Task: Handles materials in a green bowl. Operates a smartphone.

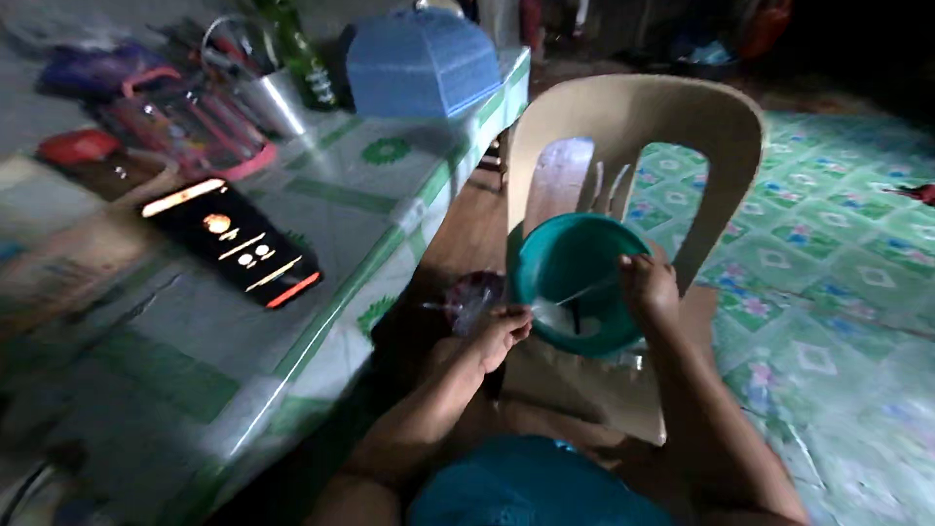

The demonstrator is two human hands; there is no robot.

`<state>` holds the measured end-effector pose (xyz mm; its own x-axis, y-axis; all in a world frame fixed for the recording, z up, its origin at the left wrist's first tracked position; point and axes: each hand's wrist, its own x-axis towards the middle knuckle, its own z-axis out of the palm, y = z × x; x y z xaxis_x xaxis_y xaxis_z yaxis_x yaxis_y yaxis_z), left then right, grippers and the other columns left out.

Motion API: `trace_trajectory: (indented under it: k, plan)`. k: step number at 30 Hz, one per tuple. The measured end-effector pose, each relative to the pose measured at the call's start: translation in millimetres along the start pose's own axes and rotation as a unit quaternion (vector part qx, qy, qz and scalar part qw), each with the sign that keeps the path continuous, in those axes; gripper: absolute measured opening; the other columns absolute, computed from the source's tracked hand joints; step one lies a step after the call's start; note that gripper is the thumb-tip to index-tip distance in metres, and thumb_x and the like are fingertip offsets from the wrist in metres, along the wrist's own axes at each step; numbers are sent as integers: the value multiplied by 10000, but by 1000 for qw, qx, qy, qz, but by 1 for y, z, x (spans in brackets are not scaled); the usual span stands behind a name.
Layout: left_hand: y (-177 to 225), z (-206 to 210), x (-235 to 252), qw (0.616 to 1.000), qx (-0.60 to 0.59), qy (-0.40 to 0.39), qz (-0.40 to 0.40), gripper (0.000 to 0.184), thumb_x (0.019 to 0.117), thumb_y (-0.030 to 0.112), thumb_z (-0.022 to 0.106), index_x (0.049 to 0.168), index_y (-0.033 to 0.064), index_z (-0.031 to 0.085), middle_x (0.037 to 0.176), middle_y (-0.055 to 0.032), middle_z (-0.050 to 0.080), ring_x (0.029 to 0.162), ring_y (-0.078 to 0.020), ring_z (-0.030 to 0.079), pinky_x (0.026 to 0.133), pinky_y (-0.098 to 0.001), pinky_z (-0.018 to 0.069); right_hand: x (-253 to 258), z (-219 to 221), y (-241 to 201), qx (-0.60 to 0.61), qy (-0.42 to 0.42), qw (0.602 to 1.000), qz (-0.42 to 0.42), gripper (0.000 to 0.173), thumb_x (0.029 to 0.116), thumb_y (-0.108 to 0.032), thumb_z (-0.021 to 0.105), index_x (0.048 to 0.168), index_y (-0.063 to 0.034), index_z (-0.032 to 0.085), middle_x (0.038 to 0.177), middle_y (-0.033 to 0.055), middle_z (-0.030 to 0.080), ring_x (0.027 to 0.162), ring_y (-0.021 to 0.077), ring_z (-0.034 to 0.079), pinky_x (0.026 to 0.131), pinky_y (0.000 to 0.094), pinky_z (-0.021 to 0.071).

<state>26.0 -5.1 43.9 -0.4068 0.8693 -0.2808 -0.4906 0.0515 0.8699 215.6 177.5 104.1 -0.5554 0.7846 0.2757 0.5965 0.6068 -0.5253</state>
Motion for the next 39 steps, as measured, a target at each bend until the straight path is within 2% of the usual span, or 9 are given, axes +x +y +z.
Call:
trace_trajectory:
  k: [3, 8, 12, 15, 20, 25, 29, 34, 39]
  plan:
    - [12, -14, 0, 997, -38, 24, 69, 108, 1014, -8, 545, 1093, 7, 616, 898, -34, 658, 780, -103, 644, 791, -264, 569, 3, 3, -2, 87, -17, 992, -89, 465, 1122, -298, 377, 1313, 37, 636, 1337, 275, 610, 1268, 465, 566, 1077, 698, 383]
    - [31, -52, 28, 971, -109, 119, 177, 87, 1058, 125, 529, 1115, 90, 585, 940, 10, 605, 842, -82, 599, 845, -260, 537, 0, -3, 1, 197, 8, 971, -135, 696, 1071, -534, 293, 1414, 15, 549, 1425, 245, 552, 1334, 340, 530, 1130, 514, 422]
    - [11, -98, 79, 961, -20, 243, 132, 483, 1029, 202, 614, 1459, 45, 459, 1352, -143, 583, 1165, -236, 615, 980, -406, 545, -5, -10, 9, 202, 0, 975, -96, 521, 1086, -371, 365, 1355, 4, 606, 1389, 235, 563, 1279, 318, 561, 1088, 501, 457]
    - [-28, -134, 87, 942, 146, 301, 41, 759, 1025, 462, 591, 1614, 118, 258, 1585, -193, 388, 1414, -351, 441, 1109, -573, 426, -19, -14, 13, 178, 0, 982, -57, 433, 1046, -268, 556, 1407, -28, 563, 1420, 226, 534, 1219, 317, 589, 981, 475, 528]
    - [-31, -123, 58, 936, 22, 351, -16, 653, 1033, 595, 474, 1462, 104, 509, 1461, -153, 530, 1337, -317, 500, 1068, -563, 435, -43, -21, 52, 107, 37, 993, 16, 485, 985, -189, 665, 1422, -22, 537, 1378, 247, 562, 1150, 338, 630, 925, 477, 564]
    - [-36, -129, 75, 919, 131, 372, 14, 687, 1056, 596, 409, 1350, 2, 589, 1386, -181, 590, 1247, -321, 560, 1025, -552, 452, -66, -21, 78, -66, -92, 990, 90, 248, 1025, -193, 629, 996, 30, 734, 1057, 239, 705, 1039, 431, 668, 913, 671, 503]
    - [-37, -128, 80, 896, 257, 361, 7, 595, 1069, 518, 456, 1273, -7, 649, 1301, -236, 616, 1226, -352, 569, 1035, -553, 446, -82, 14, 101, -113, -218, 960, 131, 233, 975, -316, 704, 1079, -121, 779, 1132, 148, 724, 1141, 396, 643, 969, 689, 477]
    - [-37, -129, 83, 899, 277, 337, 29, 423, 1081, 360, 514, 1323, 26, 613, 1345, -208, 607, 1259, -330, 565, 1056, -541, 443, -94, 26, 81, -116, -211, 959, 146, 501, 910, -472, 754, 1218, -79, 715, 1323, 157, 647, 1304, 384, 545, 1052, 656, 410]
    - [-36, -129, 79, 917, 226, 326, 29, 439, 1042, 325, 607, 1374, 40, 574, 1382, -194, 586, 1291, -316, 545, 1060, -538, 443, -93, 30, 84, -124, -231, 955, 136, 272, 980, -331, 686, 1077, -86, 756, 1225, 134, 686, 1249, 361, 578, 1041, 650, 410]
